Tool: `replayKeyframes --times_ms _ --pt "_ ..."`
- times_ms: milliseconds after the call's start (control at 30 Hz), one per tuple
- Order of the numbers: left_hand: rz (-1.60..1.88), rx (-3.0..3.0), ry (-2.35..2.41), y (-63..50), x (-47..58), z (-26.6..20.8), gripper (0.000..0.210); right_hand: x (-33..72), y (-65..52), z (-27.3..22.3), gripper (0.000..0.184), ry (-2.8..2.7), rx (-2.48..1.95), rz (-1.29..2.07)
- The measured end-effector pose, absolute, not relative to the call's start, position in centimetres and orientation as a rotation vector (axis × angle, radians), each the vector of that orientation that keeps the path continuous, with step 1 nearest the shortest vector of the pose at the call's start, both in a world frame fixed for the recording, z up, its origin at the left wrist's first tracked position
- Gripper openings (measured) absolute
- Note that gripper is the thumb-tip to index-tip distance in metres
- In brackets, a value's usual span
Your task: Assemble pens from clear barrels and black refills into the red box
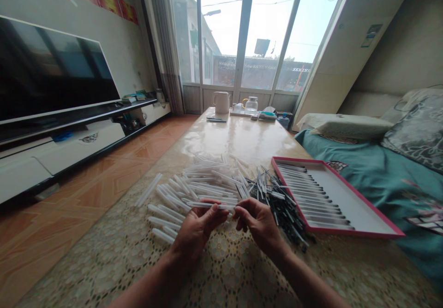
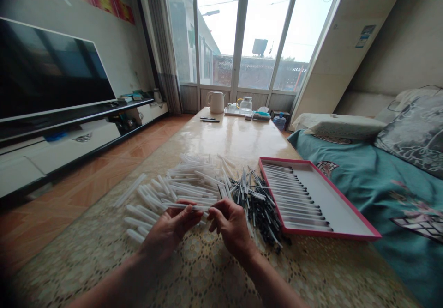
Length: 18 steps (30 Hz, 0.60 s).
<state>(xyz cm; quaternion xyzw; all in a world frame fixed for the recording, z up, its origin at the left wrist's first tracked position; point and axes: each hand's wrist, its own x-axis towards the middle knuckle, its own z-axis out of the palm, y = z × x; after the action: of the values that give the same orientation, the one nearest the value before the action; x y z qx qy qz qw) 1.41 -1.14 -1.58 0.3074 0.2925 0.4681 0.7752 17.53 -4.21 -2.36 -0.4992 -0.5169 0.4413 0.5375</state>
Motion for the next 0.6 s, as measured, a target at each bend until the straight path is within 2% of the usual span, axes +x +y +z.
replayKeyframes --times_ms 167,233,333,400,533,600 --pt "1.013 0.681 0.638 -1.17 1.39 -1.57 0.018 17.79 -4.21 -2.86 0.044 -1.366 -1.253 0.979" --pt "1.023 0.666 0.654 -1.11 1.39 -1.53 0.020 17.90 -4.28 -2.67 0.042 -1.426 -1.254 0.926" --pt "1.030 0.657 0.665 -1.03 1.40 -1.54 0.021 18.00 -4.40 -2.35 0.027 -1.486 -1.246 0.914" --pt "1.028 0.659 0.665 -1.03 1.41 -1.61 0.021 18.01 -4.44 -2.36 0.024 -1.518 -1.249 0.891" --pt "0.999 0.685 0.633 -1.15 1.43 -1.72 0.019 18.01 -4.50 -2.64 0.038 -1.562 -1.314 0.845" --pt "0.999 0.685 0.635 -1.21 1.43 -1.67 0.018 18.04 -4.57 -2.58 0.037 -1.574 -1.336 0.831"
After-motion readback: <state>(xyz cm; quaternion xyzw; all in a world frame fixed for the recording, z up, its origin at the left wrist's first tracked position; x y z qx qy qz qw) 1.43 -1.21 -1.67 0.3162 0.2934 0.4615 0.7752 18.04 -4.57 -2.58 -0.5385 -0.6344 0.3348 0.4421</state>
